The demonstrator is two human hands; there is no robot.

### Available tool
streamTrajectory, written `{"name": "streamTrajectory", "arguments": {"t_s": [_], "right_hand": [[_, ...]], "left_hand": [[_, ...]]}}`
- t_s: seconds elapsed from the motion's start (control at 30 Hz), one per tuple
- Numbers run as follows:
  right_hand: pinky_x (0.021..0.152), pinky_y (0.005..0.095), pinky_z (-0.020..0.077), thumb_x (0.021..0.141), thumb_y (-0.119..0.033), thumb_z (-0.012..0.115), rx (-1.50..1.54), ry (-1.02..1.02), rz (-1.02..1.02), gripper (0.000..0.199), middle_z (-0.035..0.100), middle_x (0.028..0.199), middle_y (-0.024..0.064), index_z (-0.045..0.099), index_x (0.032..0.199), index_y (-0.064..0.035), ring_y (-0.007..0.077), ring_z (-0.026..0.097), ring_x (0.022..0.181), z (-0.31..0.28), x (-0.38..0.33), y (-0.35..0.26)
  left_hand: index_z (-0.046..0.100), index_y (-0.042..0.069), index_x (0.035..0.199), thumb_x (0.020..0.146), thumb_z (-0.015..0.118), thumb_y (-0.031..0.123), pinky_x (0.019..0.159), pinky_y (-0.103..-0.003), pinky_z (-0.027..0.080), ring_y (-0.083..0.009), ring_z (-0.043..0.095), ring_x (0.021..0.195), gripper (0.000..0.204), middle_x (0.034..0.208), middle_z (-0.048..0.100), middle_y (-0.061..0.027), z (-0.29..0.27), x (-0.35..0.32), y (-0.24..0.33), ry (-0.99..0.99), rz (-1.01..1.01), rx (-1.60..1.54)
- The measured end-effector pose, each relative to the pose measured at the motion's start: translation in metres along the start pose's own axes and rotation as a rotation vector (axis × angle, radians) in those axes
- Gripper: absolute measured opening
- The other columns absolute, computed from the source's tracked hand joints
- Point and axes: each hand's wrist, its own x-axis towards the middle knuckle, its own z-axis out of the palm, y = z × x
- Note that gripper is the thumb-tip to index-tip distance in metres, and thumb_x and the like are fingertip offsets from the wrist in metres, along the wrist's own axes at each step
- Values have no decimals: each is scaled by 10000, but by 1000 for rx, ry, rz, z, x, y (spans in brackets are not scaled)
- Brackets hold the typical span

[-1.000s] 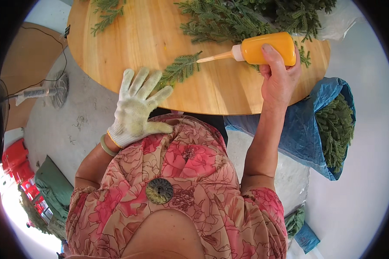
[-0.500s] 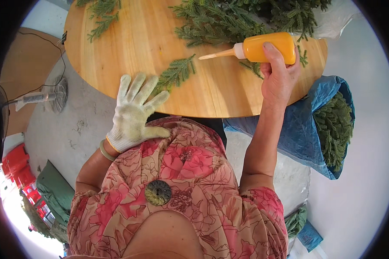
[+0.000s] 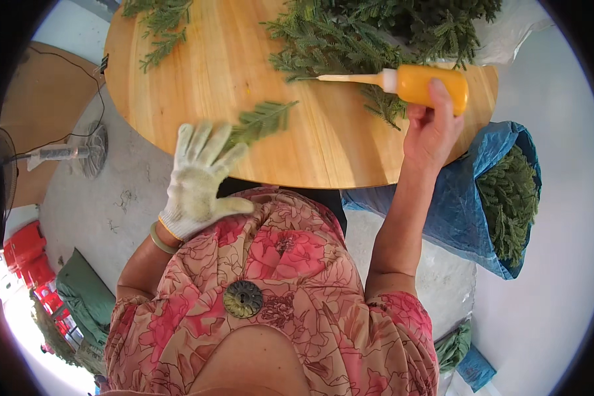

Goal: Applying a liquid from a squeeze bottle to small cedar or cypress branches.

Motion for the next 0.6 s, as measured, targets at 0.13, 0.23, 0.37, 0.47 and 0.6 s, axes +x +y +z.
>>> {"name": "streamTrajectory", "arguments": {"t_s": [0.13, 0.23, 0.37, 0.47, 0.6], "right_hand": [[437, 214, 319, 945, -211, 641, 312, 79, 135, 151, 646, 813, 48, 606, 963, -66, 83, 460, 535, -23, 0, -7], [450, 223, 342, 948, -247, 643, 415, 53, 134, 234, 696, 974, 103, 611, 1086, -60, 100, 467, 546, -40, 1, -11], [445, 215, 332, 939, -257, 659, 454, 133, 109, 207, 676, 926, 80, 614, 1030, -76, 94, 465, 538, -61, -1, -19], [449, 212, 333, 935, -271, 661, 513, 134, 87, 245, 694, 1001, 110, 619, 1071, -72, 100, 469, 542, -75, -3, -20], [445, 199, 327, 936, -293, 661, 579, 130, 84, 262, 690, 1013, 114, 621, 1075, -75, 98, 469, 540, -77, -2, -27]], "left_hand": [[494, 181, 1476, 761, 586, 750, 1235, -523, 79, -317, 279, 1484, 919, 1561, 405, -126, -2, -6, -41, 79, -224, 227], [560, 136, 1420, 776, 692, 622, 1206, -533, 198, -377, 401, 1412, 818, 1476, 499, -192, -13, 5, -79, 199, -294, 348], [722, 120, 1217, 777, 775, 442, 1203, -525, 212, -402, 414, 1402, 548, 1461, 508, -235, -35, 20, -77, 483, -245, 177], [764, 89, 1060, 774, 778, 277, 1083, -507, 389, -409, 556, 1220, 343, 1321, 609, -224, -55, 47, -48, 619, 7, 117], [742, 46, 943, 780, 713, 155, 950, -408, 502, -316, 639, 1071, 198, 1196, 674, -146, -63, 129, -7, 589, 272, 4]]}}
